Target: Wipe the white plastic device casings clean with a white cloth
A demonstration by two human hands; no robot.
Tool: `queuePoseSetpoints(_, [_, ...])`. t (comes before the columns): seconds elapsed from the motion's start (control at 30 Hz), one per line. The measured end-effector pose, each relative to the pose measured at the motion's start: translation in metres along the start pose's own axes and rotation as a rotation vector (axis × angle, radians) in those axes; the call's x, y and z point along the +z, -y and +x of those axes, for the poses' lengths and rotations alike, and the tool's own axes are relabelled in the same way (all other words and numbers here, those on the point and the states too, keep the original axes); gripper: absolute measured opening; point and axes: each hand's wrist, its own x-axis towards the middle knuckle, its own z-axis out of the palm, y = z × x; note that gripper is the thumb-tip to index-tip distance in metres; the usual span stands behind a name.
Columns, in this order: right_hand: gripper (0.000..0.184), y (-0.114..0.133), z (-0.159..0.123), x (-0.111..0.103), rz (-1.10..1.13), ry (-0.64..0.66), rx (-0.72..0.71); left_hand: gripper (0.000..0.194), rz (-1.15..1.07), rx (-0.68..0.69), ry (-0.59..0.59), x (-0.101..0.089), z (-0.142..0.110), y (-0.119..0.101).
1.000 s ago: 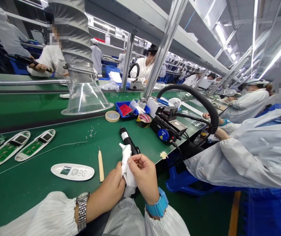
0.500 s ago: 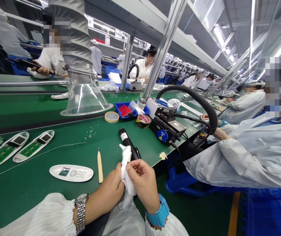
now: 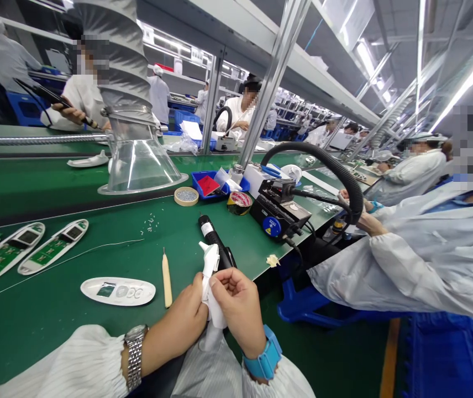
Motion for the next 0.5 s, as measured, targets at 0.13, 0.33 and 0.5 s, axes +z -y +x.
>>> queuePoseSetpoints(0.13, [0.027, 0.0, 0.0034, 0.0014, 0.012, -0.007, -0.021, 0.028, -0.012, -0.016, -0.002, -0.0007, 0.0007, -0.0008])
queuePoseSetpoints(0.33, [0.027, 0.0014, 0.0098, 0.0006, 0.033, -0.037, -0.041, 0.018, -0.032, 0.006, 0.001, 0.0008, -0.002, -0.0007])
queuePoseSetpoints(0.5, [0.026, -0.001, 0.0035, 0.0, 0.022, -0.01, -0.019, 0.025, -0.003, -0.023, 0.014, -0.0005, -0.0009, -0.0021])
